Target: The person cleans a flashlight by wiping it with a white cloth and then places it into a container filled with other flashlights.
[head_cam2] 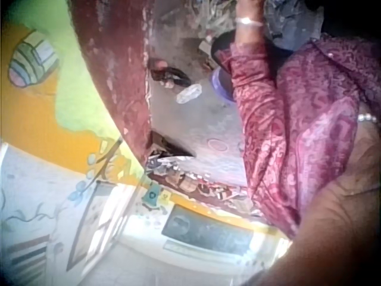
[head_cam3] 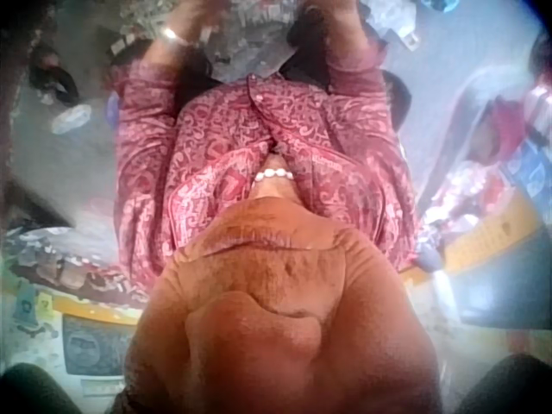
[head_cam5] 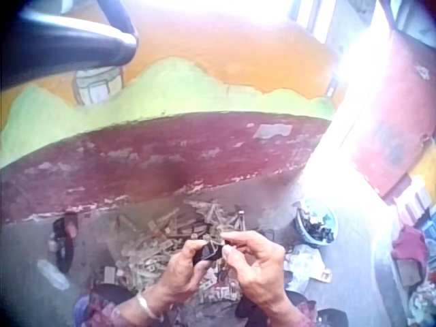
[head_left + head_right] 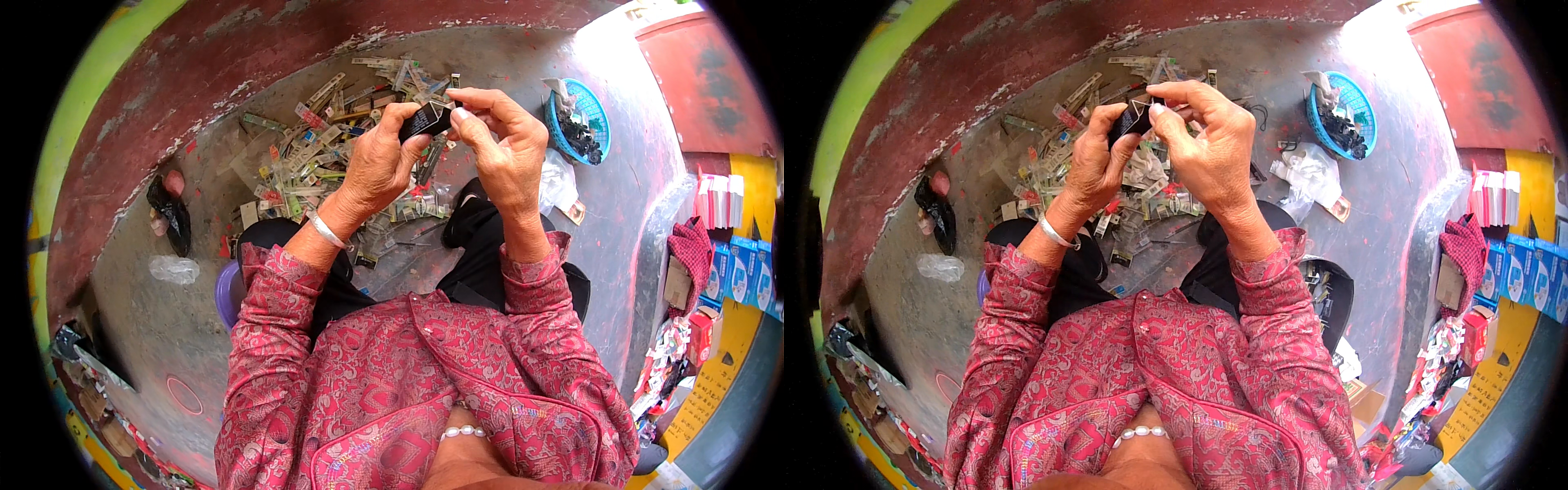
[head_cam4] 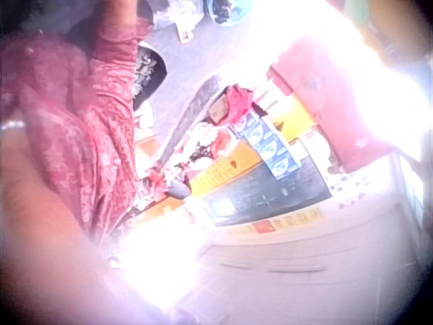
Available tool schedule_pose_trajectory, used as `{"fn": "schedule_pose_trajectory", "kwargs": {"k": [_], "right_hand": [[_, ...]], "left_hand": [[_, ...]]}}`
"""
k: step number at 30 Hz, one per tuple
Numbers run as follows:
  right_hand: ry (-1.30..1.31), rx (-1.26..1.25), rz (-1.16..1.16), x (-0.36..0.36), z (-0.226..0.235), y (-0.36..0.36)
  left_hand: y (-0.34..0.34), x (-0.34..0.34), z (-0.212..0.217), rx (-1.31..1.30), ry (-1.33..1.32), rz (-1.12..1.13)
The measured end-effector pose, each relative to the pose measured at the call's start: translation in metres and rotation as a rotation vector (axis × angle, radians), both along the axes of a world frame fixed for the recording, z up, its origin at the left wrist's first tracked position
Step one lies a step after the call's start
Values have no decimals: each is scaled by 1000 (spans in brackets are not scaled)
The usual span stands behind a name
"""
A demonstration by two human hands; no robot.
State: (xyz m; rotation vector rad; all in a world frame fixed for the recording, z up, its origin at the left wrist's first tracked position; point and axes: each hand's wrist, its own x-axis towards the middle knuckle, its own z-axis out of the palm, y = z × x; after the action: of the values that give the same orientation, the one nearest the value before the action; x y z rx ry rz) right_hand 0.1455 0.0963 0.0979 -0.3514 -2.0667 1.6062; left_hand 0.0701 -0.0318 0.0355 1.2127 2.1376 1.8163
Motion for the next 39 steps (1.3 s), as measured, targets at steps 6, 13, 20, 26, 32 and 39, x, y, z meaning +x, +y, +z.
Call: {"fn": "schedule_pose_trajectory", "kwargs": {"k": [6, 13, 20, 26, 32, 39], "right_hand": [[56, -232, 61, -4, -1, 5], [183, 158, -40, -8, -8, -3], [207, 435, -16, -9, -8, 1], [165, 459, 6, -7, -7, 3], [103, 350, -15, -10, -10, 1], [80, 236, -38, -14, -11, -3]], "left_hand": [[1, -1, -3, 29, -132, -32], [1, 0, -1, 53, -202, -75], [-3, 0, 4, 0, -294, -103], [-2, 0, 0, 25, -211, -87], [7, -2, -3, 43, -222, -21], [5, -6, -7, 69, -267, -14]]}}
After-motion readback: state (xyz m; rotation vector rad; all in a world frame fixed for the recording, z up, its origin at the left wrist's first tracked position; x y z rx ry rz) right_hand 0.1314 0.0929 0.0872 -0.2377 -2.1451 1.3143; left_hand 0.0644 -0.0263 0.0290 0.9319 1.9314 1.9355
